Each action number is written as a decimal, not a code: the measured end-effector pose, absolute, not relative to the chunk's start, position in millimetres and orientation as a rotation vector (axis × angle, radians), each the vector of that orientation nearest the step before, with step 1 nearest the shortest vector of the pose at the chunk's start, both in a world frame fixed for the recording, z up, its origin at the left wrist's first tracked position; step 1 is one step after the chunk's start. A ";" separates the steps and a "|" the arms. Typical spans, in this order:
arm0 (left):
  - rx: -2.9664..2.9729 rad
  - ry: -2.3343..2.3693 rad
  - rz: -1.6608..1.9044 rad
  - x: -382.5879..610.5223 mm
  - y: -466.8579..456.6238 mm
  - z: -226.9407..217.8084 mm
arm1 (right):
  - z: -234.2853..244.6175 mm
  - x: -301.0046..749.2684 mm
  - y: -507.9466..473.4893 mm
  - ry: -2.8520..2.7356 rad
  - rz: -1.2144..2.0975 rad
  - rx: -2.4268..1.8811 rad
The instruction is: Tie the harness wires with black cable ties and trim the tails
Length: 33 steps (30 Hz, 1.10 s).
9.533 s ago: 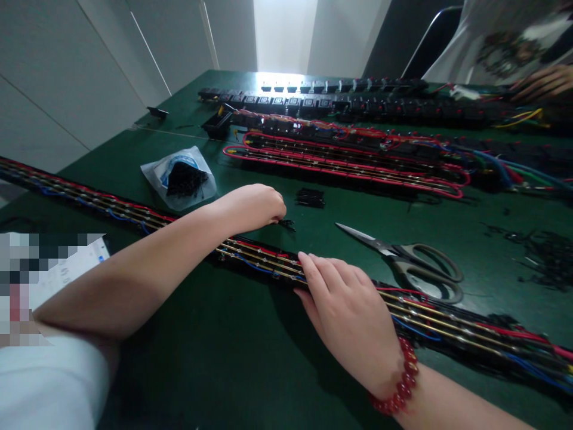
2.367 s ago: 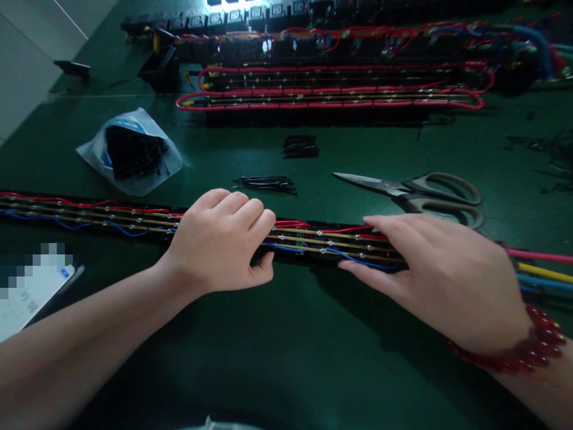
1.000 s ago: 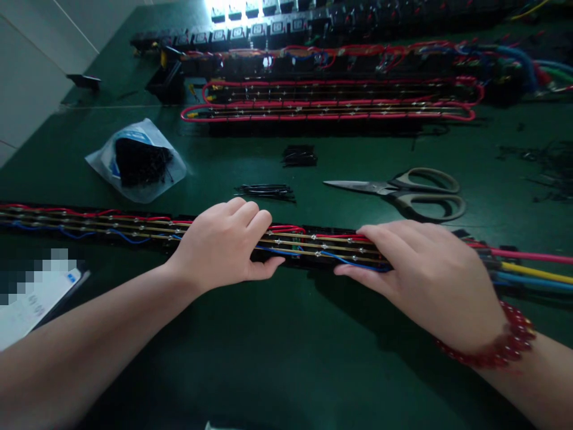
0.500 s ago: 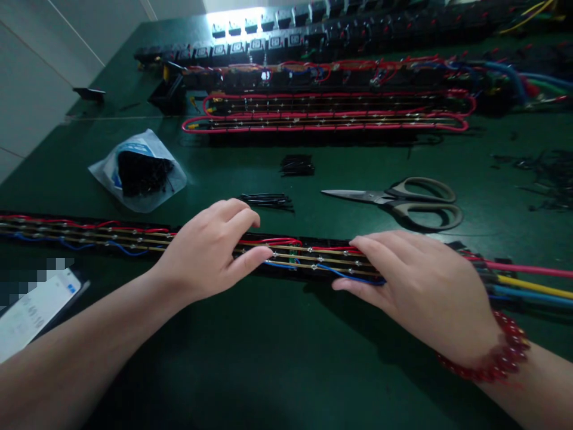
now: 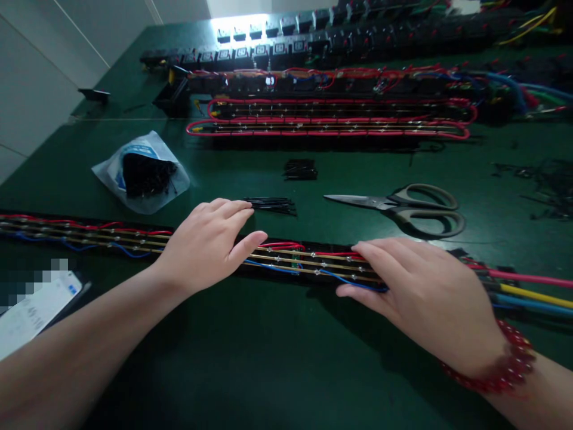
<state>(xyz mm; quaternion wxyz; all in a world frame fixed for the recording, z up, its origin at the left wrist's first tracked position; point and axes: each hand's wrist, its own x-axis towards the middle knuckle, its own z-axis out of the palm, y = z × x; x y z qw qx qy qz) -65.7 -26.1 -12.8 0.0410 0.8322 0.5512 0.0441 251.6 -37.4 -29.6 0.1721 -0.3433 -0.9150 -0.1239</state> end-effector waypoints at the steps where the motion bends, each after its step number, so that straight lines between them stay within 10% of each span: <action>1: 2.551 1.683 0.131 -65.4 -26.3 -12.6 | -29.9 251.4 -37.0 -2.597 -0.354 -0.979; 33: 2.507 1.675 0.260 -62.1 -24.7 -14.4 | -31.3 250.8 -34.5 -2.598 -0.359 -1.019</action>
